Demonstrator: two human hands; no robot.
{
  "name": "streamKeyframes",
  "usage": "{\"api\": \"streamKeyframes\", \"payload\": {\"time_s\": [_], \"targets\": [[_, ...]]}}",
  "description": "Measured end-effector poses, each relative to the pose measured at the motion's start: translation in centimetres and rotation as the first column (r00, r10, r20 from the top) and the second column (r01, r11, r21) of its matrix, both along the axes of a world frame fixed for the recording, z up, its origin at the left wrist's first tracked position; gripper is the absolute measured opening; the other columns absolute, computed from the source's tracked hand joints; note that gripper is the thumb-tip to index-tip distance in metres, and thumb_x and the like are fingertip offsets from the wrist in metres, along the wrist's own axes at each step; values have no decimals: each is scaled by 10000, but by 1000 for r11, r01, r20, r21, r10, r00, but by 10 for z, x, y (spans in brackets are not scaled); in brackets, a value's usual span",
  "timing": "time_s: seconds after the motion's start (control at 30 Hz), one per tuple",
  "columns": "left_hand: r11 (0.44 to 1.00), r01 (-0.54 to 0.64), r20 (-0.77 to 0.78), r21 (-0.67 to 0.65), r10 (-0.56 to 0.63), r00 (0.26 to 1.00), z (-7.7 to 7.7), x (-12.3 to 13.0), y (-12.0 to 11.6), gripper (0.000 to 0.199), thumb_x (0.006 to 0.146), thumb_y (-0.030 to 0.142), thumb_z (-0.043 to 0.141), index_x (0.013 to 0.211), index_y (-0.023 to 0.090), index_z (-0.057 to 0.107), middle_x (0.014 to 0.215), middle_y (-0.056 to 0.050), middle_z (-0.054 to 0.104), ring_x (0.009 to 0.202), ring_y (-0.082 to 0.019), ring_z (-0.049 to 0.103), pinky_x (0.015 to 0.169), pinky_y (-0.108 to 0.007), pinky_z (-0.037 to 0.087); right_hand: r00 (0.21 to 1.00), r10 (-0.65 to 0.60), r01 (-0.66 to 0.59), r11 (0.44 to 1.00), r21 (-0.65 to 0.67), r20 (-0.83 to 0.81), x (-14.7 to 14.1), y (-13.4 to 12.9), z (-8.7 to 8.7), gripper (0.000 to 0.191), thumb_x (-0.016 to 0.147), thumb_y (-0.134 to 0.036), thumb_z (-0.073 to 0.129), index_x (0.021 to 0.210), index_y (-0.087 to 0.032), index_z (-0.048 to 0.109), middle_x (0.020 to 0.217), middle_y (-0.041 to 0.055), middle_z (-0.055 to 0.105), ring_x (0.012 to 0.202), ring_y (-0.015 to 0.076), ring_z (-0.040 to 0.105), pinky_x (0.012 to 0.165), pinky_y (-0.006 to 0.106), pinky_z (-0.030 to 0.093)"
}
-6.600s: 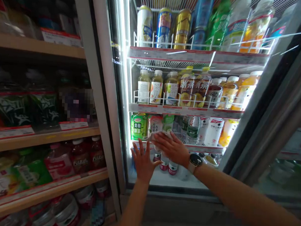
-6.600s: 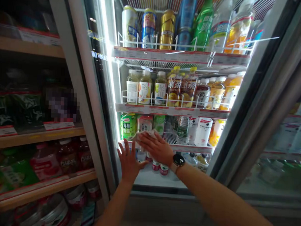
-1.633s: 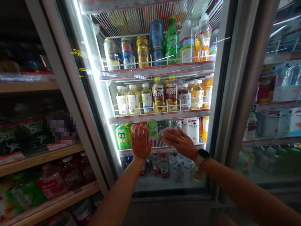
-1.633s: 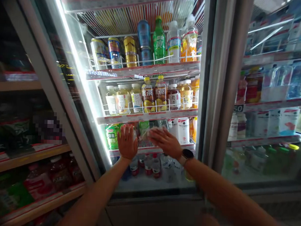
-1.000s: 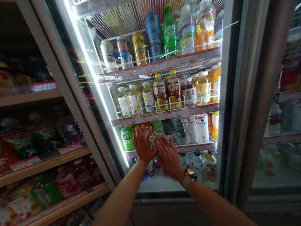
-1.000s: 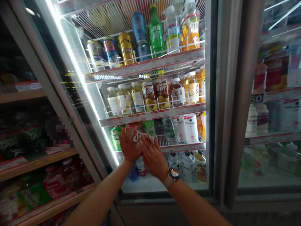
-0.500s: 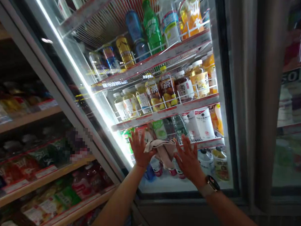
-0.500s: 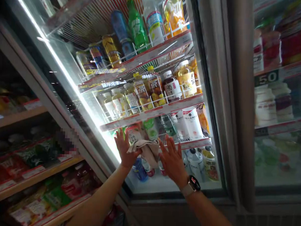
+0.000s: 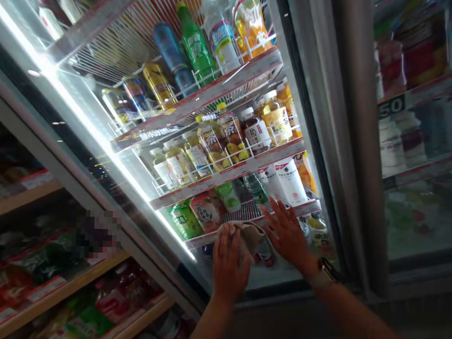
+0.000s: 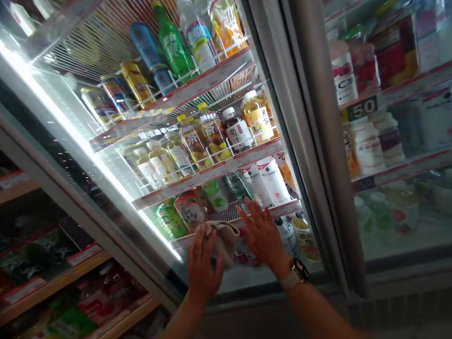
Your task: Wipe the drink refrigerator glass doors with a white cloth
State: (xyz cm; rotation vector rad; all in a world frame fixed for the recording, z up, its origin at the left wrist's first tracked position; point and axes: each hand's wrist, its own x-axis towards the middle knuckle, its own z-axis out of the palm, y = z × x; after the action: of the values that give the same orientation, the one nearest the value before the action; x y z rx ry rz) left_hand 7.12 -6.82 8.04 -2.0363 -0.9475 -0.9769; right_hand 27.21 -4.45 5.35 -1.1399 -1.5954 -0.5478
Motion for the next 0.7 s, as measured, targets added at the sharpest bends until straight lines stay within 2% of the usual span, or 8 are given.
{"api": "streamKeyframes", "payload": {"time_s": [0.1,0.17,0.23,0.4,0.47,0.5,0.57,0.7], "targets": [[994,-88,-16,-61,88,996,-22,14,1,630,901,327,552,1487,180,372,1620,-171,182,1503,-386,65,1121,-627,330,1000,-31,31,1000,-4,-4,3,0,-13,709,966,-174,429,1571,-301,83,1618,74,175,1468,279,261,1191,528,244],[991,-134,12,-27,135,991,-19,26,14,656,887,355,587,1486,190,377,1634,-163,103,1494,-410,-58,1111,-702,275,998,-59,59,998,10,-29,0,1,-18,707,964,-165,422,1572,-289,83,1613,83,193,1471,280,252,1196,536,218],[990,-136,35,43,134,990,2,36,30,640,877,376,608,1464,202,420,1636,-153,105,1487,-420,-89,1115,-741,203,996,-78,80,996,30,-45,-3,3,-20,706,963,-154,414,1573,-279,79,1612,81,204,1481,268,222,1208,525,177],[960,-86,93,266,63,994,79,55,54,609,853,458,645,1397,221,509,1603,-146,258,1508,-370,35,1180,-665,98,994,-91,93,995,27,-58,-9,3,-20,687,964,-155,403,1571,-289,109,1625,52,180,1504,237,141,1224,498,102],[945,-67,99,320,37,994,92,57,57,591,843,456,663,1368,218,538,1582,-144,313,1506,-359,95,1192,-630,124,994,-85,87,996,28,-75,-10,3,-19,682,964,-156,405,1569,-291,119,1631,48,162,1506,235,136,1222,496,96],[942,-55,87,331,27,996,92,56,58,555,848,429,660,1351,216,556,1581,-139,318,1504,-358,108,1192,-617,148,993,-80,83,996,33,-84,-10,2,-19,680,965,-159,407,1568,-291,122,1634,46,151,1506,234,137,1222,493,90],[944,-26,42,330,13,999,77,48,60,454,873,332,624,1309,209,594,1596,-126,290,1505,-359,96,1187,-594,193,993,-69,74,996,46,-93,-10,1,-17,678,967,-159,409,1567,-290,123,1639,40,125,1507,229,135,1224,485,71],[966,-3,-37,257,13,999,9,18,54,375,857,183,555,1218,203,655,1618,-78,238,1506,-354,76,1195,-563,199,994,-68,72,996,46,-80,-9,-1,-16,690,965,-144,407,1568,-290,105,1641,37,106,1509,227,123,1225,473,66]]}}
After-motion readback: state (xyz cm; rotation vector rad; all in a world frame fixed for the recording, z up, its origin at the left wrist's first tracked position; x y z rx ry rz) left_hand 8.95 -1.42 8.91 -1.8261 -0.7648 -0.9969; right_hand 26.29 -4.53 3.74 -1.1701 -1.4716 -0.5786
